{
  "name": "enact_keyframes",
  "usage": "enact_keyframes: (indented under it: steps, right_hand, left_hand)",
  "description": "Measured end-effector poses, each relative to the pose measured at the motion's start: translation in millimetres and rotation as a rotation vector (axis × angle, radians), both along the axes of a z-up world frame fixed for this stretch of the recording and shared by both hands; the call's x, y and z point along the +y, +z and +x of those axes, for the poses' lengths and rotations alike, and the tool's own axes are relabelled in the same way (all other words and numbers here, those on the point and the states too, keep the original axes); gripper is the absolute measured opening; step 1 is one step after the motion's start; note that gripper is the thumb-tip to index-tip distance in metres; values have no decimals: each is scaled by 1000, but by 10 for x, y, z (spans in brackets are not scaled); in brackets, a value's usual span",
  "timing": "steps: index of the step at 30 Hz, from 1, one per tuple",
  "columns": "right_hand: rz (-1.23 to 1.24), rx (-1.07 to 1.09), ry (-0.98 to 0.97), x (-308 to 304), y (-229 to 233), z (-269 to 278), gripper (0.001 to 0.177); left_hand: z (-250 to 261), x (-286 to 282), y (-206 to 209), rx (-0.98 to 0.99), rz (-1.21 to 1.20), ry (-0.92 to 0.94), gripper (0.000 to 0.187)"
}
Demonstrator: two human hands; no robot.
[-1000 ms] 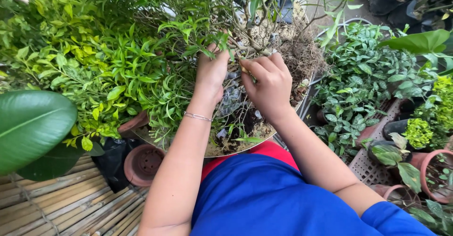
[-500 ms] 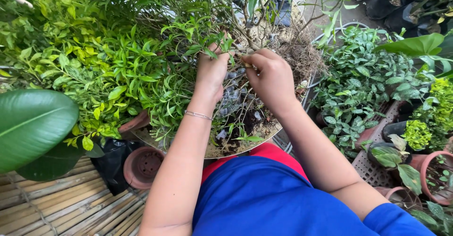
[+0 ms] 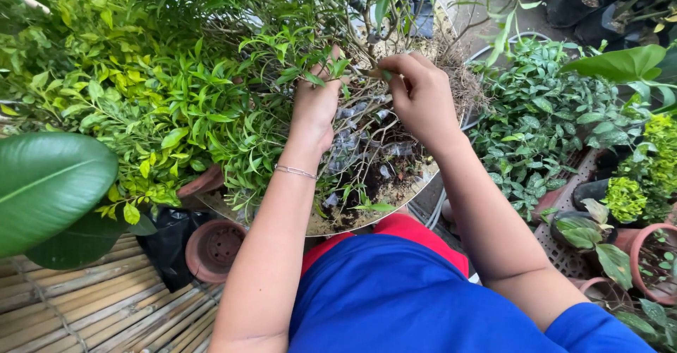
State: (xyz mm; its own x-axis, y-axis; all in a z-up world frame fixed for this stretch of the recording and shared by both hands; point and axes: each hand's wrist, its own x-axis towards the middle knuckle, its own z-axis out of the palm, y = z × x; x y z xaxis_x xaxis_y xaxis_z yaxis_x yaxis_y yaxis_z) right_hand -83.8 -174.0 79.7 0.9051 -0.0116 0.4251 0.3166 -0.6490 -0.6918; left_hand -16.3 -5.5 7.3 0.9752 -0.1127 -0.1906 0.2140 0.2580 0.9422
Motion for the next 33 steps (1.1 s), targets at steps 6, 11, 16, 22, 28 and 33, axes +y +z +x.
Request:
enact_keyframes:
  steps: [6,11,16,22,28,33]
  right_hand:
    - [-88,-49,60,60,17,51,17]
    - [-200,-53,43,34,-21,173,18]
    - [-457,-28,37,189,111,270,21]
    - [-480,22,114,75,153,276,20]
    - [-351,131,53,-18,-78,87,14]
    - [-272,53,-59,31,-258,39,14]
  left_hand:
    - [1,18,-21,-1,0,-23,53]
    - [-36,20,154,109,19,-5,47]
    - [-42,26,-1,46,29,-60,61]
    - [-34,50,77,106,0,-70,63]
    - [89,44,-45,50,-44,-34,66]
    - [55,37,38,118,-9,7,64]
